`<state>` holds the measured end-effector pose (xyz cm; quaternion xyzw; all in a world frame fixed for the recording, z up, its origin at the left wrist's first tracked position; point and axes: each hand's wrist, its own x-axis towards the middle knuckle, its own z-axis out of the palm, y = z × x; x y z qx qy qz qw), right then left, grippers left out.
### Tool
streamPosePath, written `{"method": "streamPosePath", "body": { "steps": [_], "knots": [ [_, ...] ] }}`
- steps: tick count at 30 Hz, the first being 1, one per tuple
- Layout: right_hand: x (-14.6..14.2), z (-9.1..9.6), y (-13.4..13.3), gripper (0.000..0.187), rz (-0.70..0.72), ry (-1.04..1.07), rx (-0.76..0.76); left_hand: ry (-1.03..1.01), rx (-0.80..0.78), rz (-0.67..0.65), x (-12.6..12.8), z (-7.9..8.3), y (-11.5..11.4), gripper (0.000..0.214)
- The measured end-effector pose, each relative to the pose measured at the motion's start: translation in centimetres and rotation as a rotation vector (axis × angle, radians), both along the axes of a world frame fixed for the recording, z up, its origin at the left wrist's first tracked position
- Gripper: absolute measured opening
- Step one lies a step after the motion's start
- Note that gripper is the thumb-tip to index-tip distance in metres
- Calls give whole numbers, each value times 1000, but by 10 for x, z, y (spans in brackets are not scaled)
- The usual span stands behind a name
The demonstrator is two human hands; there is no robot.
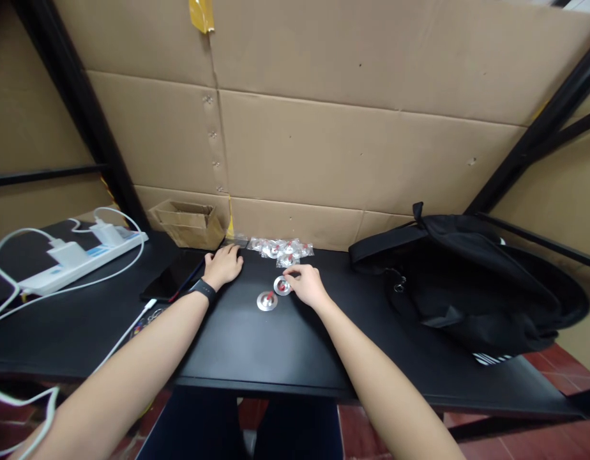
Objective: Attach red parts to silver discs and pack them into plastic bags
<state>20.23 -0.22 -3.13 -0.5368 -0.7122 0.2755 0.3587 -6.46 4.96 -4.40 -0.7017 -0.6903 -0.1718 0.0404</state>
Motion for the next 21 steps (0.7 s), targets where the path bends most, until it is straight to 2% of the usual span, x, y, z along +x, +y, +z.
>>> {"method": "streamPosePath", "body": {
  "steps": [3,6,8,11,13,15,21],
  "knots": [
    [-1,10,-6,20,67,-92,56,146,-4,-40,3,8,1,45],
    [0,21,-17,28,219,-200,152,223,-10,-119,1,24,3,38],
    [0,25,-24,44,319,-297,191,259,-20,-168,-5,32,3,32],
    [-3,26,-31,68,405,-421,172,283,-56,-191,-12,34,-1,33],
    [-7,24,-32,65,433,-468,143,279,-148,-214,-15,33,-6,40],
    [-11,22,-32,53,446,-475,109,275,-244,-265,-13,33,-14,46],
    [-12,17,-27,31,440,-398,59,273,-255,-457,3,44,-36,41]
  ]
}}
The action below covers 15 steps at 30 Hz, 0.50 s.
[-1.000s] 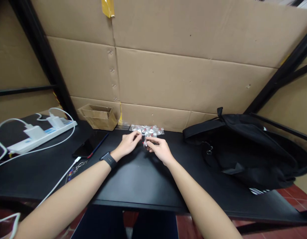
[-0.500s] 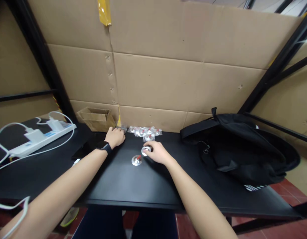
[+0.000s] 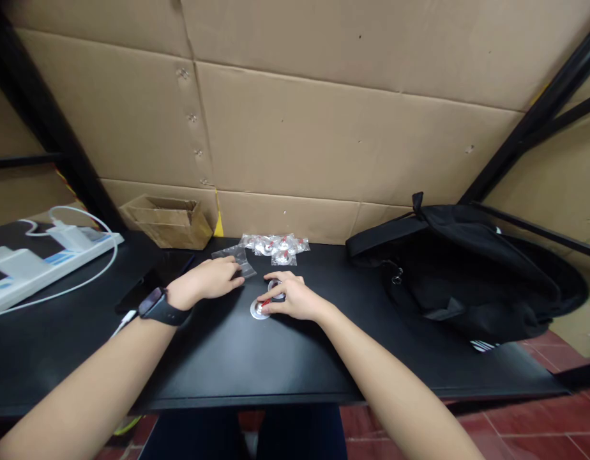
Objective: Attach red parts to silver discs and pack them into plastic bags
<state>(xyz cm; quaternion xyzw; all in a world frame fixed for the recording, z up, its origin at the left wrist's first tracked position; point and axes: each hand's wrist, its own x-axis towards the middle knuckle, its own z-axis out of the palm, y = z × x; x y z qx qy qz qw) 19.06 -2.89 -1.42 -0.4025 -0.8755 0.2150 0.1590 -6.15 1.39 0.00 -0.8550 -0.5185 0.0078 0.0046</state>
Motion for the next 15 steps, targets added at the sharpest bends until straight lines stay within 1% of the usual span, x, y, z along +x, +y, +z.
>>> {"method": "streamPosePath", "body": {
  "steps": [2,5,10,15],
  "knots": [
    [2,2,1,25,-3,6,17,0,29,-27,5,1,-4,40],
    [4,6,0,21,-10,0,38,0,57,-30,7,0,-7,36],
    [4,9,-1,15,-55,-2,75,-44,-8,-44,2,0,-4,31],
    [8,7,1,7,-75,-1,107,-32,-31,-38,-1,5,-1,30]
  ]
}}
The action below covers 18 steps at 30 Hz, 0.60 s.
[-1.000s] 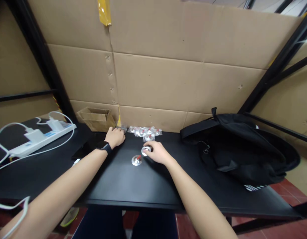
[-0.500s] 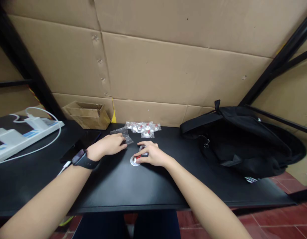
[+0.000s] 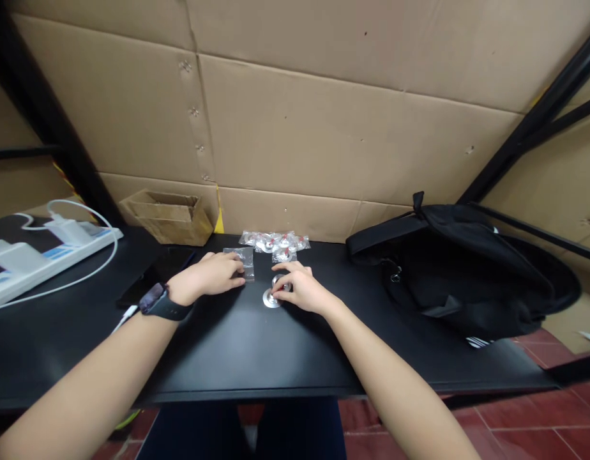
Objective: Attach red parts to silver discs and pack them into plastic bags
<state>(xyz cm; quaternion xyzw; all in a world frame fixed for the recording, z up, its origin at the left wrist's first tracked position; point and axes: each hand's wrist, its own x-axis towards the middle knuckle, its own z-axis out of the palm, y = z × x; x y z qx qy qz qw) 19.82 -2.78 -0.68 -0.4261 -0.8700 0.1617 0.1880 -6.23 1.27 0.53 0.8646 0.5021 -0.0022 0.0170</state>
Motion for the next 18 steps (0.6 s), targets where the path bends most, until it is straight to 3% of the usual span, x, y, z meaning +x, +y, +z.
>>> {"method": "streamPosePath", "body": {
  "steps": [6,13,18],
  "knots": [
    [2,0,1,10,-35,-22,8,-107,-81,-38,-7,5,3,32],
    [12,12,1,6,67,65,28,-201,-89,-156,-2,5,-2,35],
    [26,12,12,9,-42,221,140,-264,-140,-185,8,10,-12,32]
  ]
}}
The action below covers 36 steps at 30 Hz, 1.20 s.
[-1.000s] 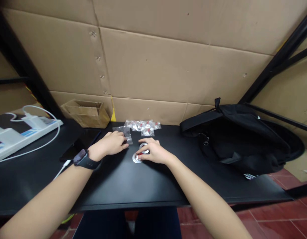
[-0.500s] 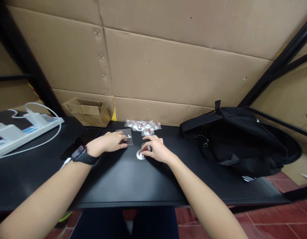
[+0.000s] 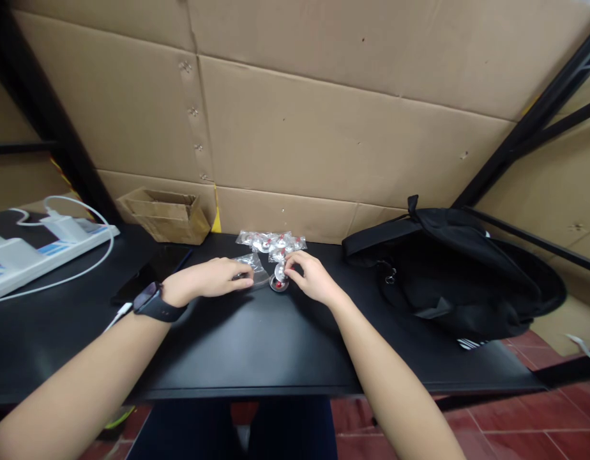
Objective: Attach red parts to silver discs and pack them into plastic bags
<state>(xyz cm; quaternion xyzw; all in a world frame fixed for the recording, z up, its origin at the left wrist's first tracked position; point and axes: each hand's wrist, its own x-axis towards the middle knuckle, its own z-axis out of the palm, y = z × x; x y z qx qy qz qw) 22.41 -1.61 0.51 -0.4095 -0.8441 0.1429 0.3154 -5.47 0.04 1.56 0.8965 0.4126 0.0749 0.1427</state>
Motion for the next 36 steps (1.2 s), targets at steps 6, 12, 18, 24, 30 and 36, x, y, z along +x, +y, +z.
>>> {"method": "streamPosePath", "body": {
  "steps": [6,12,18,24,30,36],
  "knots": [
    [-6,-14,3,9,-40,-108,-63,12,16,-83,4,-9,-3,32],
    [-12,-6,-5,17,47,-121,-105,40,38,-38,6,-18,-5,36],
    [-9,-7,-3,30,65,-147,-134,69,55,-26,7,-20,-6,40],
    [-14,-13,-2,33,2,-193,-65,126,62,-60,8,-20,-6,42],
    [-16,-10,-3,40,-288,-279,-39,95,46,-56,14,-19,-11,44],
    [9,9,-5,44,-175,-242,-29,161,109,-88,29,-17,-26,51]
  ]
}}
